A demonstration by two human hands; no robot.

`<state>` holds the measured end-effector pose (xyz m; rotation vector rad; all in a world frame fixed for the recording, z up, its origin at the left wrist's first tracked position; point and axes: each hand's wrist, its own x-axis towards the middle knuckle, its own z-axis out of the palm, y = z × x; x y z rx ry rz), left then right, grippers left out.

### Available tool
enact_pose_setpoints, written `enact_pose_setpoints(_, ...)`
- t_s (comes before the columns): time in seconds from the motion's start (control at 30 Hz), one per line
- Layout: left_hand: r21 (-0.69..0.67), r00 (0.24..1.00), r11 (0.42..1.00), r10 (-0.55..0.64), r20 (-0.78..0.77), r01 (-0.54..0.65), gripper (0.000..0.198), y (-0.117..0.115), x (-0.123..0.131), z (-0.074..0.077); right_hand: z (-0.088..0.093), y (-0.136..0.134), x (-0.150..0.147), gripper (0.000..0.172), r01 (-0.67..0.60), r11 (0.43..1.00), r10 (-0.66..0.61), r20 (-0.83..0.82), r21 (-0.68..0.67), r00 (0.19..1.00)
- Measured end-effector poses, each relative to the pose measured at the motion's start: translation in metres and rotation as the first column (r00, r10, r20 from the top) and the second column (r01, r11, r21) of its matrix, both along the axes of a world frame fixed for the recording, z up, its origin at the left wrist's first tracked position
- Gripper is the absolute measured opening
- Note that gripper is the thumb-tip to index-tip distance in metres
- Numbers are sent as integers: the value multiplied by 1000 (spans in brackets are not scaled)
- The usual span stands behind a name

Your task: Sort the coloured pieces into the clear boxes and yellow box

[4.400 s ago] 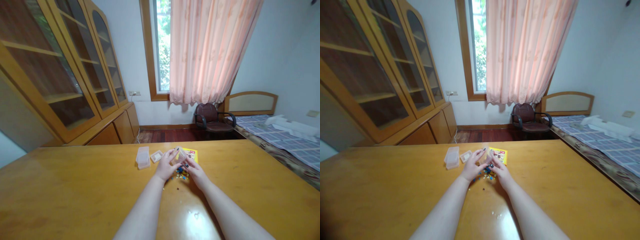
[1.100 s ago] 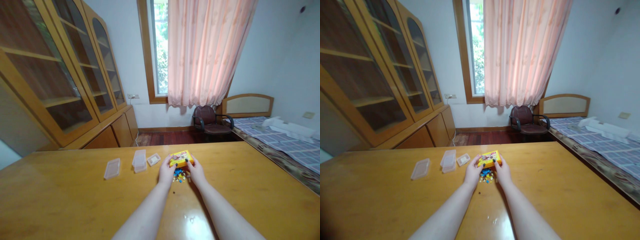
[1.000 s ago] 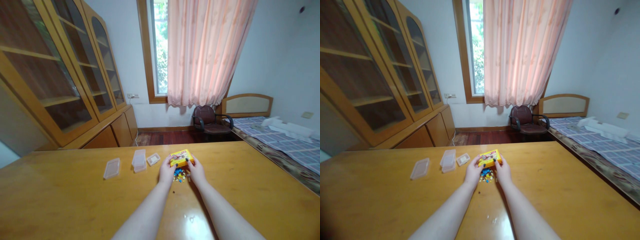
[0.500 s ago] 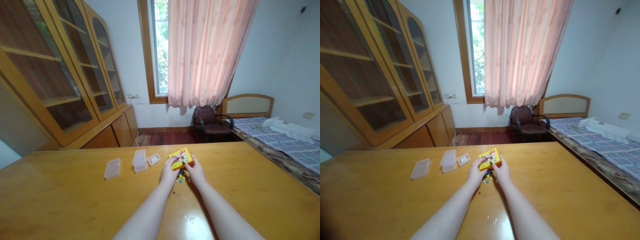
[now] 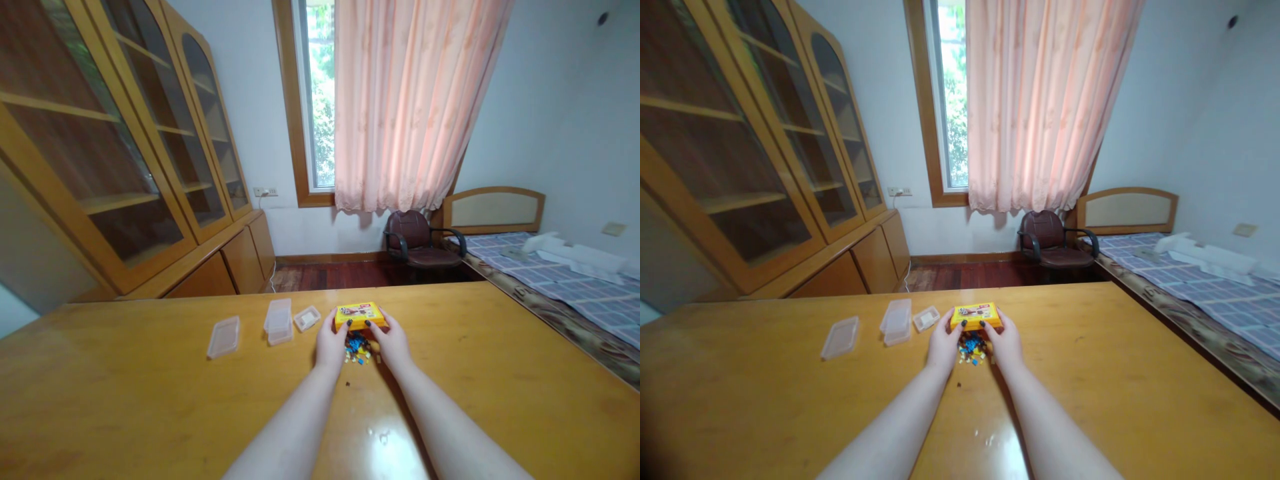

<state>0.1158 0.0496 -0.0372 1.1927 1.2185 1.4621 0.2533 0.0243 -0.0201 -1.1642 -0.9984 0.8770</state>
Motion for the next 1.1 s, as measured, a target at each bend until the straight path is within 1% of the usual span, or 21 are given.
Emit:
enact_pose_setpoints(0.07,30,1000,1000,3,12,-3,46,0,-1,2,4,-2,-1,57,1,1000,-1,13,-17,1000)
enact_pose_setpoints(0.2,62,1000,998,-14,24,13,43,-2,-1,5,7,-4,-1,52,32,999,-31,64,-7,997)
enact_pose_setpoints(0.37,108,994,990,-95,56,88,53,-5,4,6,2,-1,3,52,90,996,-88,88,-26,992)
enact_pose_setpoints(0.47,77,989,992,-109,98,101,54,-5,7,7,-3,2,5,54,130,992,-130,96,4,987)
enact_pose_setpoints(0.53,32,991,996,-84,102,81,51,-5,7,6,-5,3,5,54,139,990,-140,110,13,984)
enact_pose_setpoints(0.6,7,996,998,-56,70,56,47,-4,5,4,-5,3,6,55,137,990,-139,120,19,983)
enact_pose_setpoints(0.73,44,999,999,-18,-33,20,32,-2,-1,2,-3,3,6,54,111,991,-119,107,74,987)
enact_pose_setpoints(0.83,12,1000,1000,-12,-16,12,25,0,-3,2,-2,2,6,56,67,993,-74,68,94,995)
enact_pose_setpoints(0.9,-10,999,999,-39,32,39,29,1,-2,2,-1,2,4,58,35,995,-39,42,89,998)
enact_pose_setpoints(0.97,-10,995,997,-78,54,79,38,2,-2,4,0,2,3,59,5,996,-7,17,88,1000)
enact_pose_setpoints(1.03,4,995,995,-99,-7,99,48,0,-2,6,3,1,2,60,-30,994,31,-14,102,999)
enact_pose_setpoints(1.1,22,987,996,-83,-138,86,55,-2,-3,8,6,-1,0,61,-67,991,72,-34,113,997)
